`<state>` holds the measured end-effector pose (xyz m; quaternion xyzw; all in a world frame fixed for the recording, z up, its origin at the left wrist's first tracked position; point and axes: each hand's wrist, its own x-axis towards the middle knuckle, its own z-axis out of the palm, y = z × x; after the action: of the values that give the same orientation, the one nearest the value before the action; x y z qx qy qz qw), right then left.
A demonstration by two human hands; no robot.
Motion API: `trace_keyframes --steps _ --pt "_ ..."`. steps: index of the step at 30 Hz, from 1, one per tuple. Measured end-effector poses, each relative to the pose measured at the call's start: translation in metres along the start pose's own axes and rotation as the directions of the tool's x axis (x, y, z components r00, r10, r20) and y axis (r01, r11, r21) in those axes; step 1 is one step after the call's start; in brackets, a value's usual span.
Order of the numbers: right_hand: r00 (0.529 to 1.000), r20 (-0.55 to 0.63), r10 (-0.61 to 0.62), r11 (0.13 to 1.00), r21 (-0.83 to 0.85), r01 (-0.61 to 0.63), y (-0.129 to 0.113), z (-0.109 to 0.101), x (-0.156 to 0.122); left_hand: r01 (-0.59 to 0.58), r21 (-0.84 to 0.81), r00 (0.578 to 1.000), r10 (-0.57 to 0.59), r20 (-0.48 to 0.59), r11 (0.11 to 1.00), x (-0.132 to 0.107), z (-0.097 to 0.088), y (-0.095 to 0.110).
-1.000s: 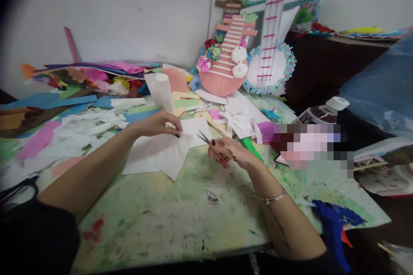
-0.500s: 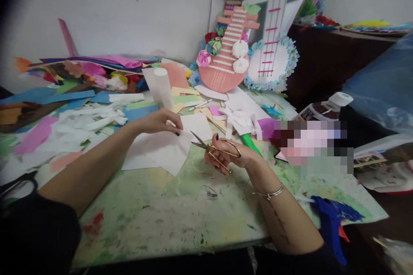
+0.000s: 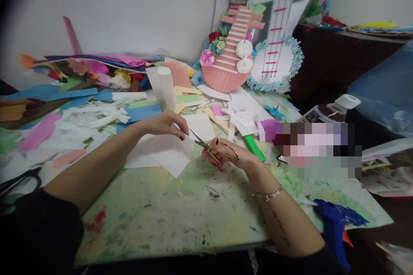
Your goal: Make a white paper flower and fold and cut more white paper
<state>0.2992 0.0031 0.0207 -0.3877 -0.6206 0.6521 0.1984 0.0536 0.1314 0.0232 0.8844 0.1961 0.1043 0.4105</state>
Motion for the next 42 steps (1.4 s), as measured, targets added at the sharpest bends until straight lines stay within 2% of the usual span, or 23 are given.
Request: trace_keyframes --steps 6,12,17,27,42 --pt "0.998 0.057 -0.036 0.997 0.075 0.031 0.006 -0.003 0.001 -0.063 -0.015 0.998 0.063 0.022 0.998 0.001 0.004 0.004" --pt "0.994 0.098 -0.04 0.995 0.095 0.03 0.006 -0.001 0.0 -0.059 -0.057 0.997 0.061 0.036 0.997 0.002 0.007 0.005" --pt "0.997 0.075 -0.022 1.0 -0.006 0.023 0.0 0.003 0.0 -0.063 -0.038 0.997 0.064 0.032 0.997 0.003 0.009 0.004" --pt "0.998 0.062 -0.018 1.0 0.0 0.018 0.006 0.003 0.005 -0.034 -0.073 0.999 0.035 0.013 0.997 0.007 0.018 0.003" --pt "0.996 0.068 -0.059 0.998 -0.01 0.06 0.01 0.003 0.008 -0.1 -0.052 0.994 0.102 0.042 0.994 0.01 0.027 0.01"
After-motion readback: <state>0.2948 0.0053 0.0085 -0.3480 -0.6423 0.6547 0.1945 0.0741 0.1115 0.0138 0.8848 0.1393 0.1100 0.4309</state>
